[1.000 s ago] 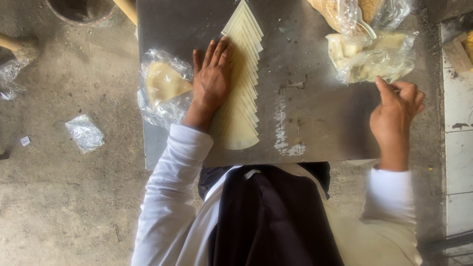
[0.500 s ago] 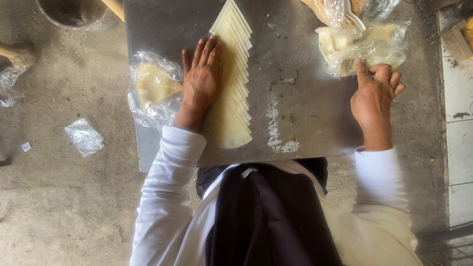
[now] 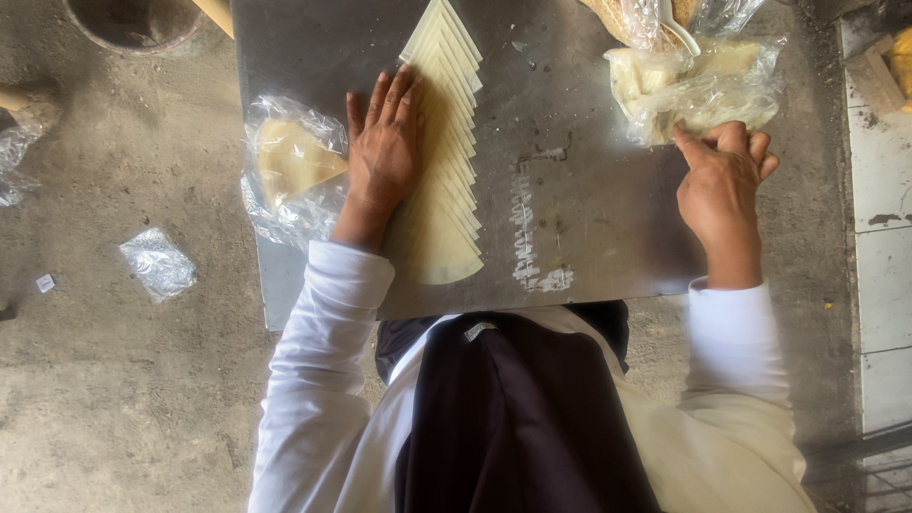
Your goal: The person separates thin triangular pastry sheets from a stack and arranges them on a metal table. They then scoop a grain-based filling into a sheet and fold it into a triangular samosa shape.
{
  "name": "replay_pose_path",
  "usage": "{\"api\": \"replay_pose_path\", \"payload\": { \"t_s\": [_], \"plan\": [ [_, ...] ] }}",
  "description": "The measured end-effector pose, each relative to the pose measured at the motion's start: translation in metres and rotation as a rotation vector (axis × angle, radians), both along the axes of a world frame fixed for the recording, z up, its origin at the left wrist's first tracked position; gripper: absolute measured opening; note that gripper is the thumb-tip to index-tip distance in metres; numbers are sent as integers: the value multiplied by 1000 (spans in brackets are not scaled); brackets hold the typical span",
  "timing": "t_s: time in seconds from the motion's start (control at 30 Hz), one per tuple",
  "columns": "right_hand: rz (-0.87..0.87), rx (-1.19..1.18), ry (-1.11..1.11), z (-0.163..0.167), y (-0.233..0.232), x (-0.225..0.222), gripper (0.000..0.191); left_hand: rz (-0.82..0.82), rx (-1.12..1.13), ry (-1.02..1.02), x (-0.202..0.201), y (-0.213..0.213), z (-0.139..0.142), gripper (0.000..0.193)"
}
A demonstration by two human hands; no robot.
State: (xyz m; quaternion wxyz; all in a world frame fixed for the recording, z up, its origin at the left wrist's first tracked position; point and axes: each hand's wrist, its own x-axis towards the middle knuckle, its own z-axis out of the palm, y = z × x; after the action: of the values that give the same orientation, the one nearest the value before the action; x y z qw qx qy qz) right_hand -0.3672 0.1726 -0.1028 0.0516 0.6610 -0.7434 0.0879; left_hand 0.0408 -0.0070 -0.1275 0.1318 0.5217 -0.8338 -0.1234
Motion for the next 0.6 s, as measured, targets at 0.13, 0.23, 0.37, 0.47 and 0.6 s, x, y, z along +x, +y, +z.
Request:
{"api": "replay_pose_path", "payload": {
  "t_s": [0.13, 0.23, 0.37, 0.47, 0.6],
  "plan": [
    [-5, 8, -40, 5, -2, -9, 36, 4, 14, 2, 0, 0, 0, 51],
    [26, -53, -126, 10, 0, -6, 40, 3, 19, -12, 0, 0, 1, 51],
    [59, -94, -412, 22, -4, 10, 34, 9, 57, -34, -1, -2, 1, 52],
    [246, -72, -648, 29, -16, 37, 35, 4, 49, -53, -2, -5, 1, 52],
    [667, -119, -590, 18, -66, 94, 50, 8, 52, -65, -1, -5, 0, 53]
  ]
}}
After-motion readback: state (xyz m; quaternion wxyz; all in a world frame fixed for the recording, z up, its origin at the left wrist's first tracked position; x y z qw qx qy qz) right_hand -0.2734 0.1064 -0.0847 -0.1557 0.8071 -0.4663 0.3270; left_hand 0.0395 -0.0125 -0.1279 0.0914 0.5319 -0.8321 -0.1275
